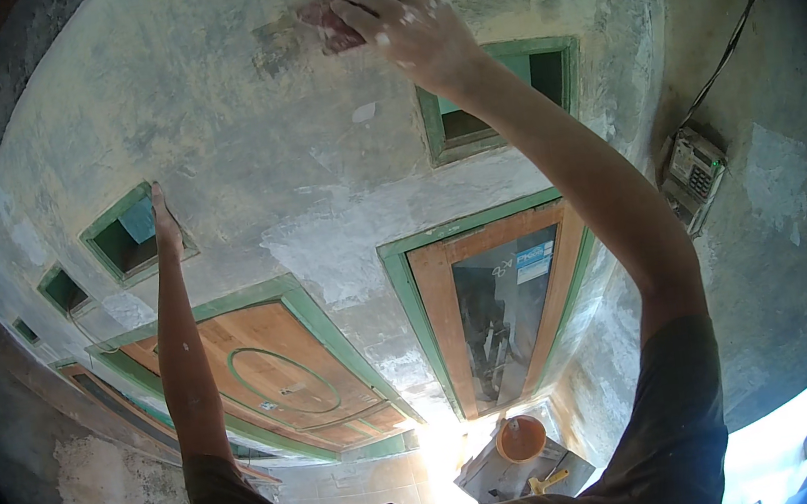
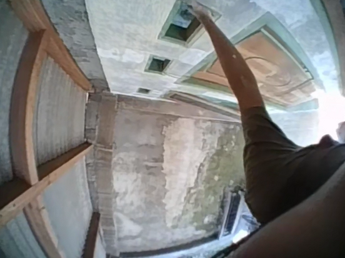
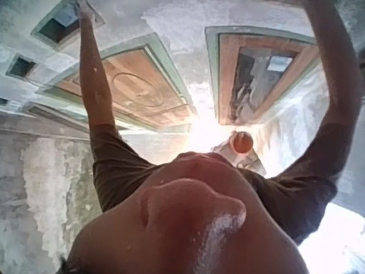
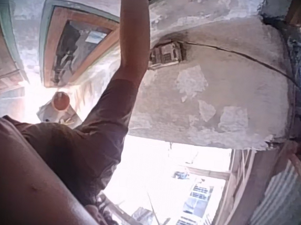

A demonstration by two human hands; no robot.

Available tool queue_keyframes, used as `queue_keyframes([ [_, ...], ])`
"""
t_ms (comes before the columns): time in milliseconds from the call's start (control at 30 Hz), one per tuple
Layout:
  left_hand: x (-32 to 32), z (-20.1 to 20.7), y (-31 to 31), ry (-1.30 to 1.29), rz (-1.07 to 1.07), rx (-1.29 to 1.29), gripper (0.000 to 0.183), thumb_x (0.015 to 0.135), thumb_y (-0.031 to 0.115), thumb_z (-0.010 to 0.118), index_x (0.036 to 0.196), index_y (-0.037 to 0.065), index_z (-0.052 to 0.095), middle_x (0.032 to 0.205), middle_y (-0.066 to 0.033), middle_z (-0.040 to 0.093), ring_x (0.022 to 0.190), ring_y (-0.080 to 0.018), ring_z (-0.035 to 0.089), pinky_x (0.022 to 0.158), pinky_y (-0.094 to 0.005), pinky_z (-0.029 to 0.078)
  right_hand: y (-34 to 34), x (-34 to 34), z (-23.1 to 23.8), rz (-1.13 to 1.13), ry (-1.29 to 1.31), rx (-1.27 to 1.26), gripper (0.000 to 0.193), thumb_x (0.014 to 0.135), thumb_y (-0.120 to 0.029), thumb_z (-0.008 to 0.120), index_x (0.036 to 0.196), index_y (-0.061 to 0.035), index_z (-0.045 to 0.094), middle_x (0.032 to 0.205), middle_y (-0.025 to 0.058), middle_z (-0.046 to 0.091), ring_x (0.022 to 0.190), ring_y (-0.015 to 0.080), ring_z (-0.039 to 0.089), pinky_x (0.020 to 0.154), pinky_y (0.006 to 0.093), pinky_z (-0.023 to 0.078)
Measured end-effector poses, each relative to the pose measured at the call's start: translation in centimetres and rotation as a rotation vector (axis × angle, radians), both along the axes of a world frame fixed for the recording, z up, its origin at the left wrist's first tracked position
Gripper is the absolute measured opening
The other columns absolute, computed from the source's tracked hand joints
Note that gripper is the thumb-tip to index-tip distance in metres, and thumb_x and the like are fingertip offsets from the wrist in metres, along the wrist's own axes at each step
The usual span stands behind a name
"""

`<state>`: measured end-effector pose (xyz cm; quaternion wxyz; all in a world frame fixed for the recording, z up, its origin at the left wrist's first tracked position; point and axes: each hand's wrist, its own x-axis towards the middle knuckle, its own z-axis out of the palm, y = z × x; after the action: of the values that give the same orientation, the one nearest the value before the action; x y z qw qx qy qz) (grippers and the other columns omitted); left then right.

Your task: The person applies wall putty to a concrete wall with a scraper, filling holes and cracks.

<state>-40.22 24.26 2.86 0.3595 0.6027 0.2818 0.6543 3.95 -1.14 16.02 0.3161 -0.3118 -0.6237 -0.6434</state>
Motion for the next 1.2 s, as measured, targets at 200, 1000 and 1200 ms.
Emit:
queue_keyframes([
  [200,-0.9,-0.5,-0.1,-0.102,-0.125,-0.020,0.064,0.087,0.049,0.047,0.128,0.000,0.040,0.119,-0.0106,0.051,0.107,-0.0196,0.050,0.092,-0.0298,0.039,3.9,0.0,-1.0,-0.050,0.101,0.071,0.047,0.067,-0.007,0.063,0.113,-0.0058,0.056,0.111,0.0063,0.057,0.106,0.0214,0.051,0.096,0.0404,0.035],
  [1000,1.7,1.0,-3.1,-0.050,-0.038,0.001,0.064,0.088,0.054,0.039,0.125,0.001,0.044,0.115,-0.0092,0.054,0.103,-0.0204,0.053,0.090,-0.0311,0.040,-0.2,1.4,5.8,0.119,-0.014,-0.118,0.039,0.079,-0.016,0.057,0.117,-0.0227,0.055,0.099,0.0052,0.060,0.089,0.0258,0.055,0.083,0.0397,0.040],
  [1200,1.4,0.9,-4.5,-0.048,-0.043,-0.038,0.065,0.088,0.055,0.041,0.124,0.001,0.045,0.114,-0.0094,0.054,0.101,-0.0201,0.054,0.089,-0.0312,0.041,-0.6,0.7,4.8,0.036,0.021,-0.226,0.030,0.082,-0.017,0.053,0.112,-0.0187,0.059,0.101,0.0015,0.060,0.093,0.0209,0.055,0.082,0.0400,0.039],
])
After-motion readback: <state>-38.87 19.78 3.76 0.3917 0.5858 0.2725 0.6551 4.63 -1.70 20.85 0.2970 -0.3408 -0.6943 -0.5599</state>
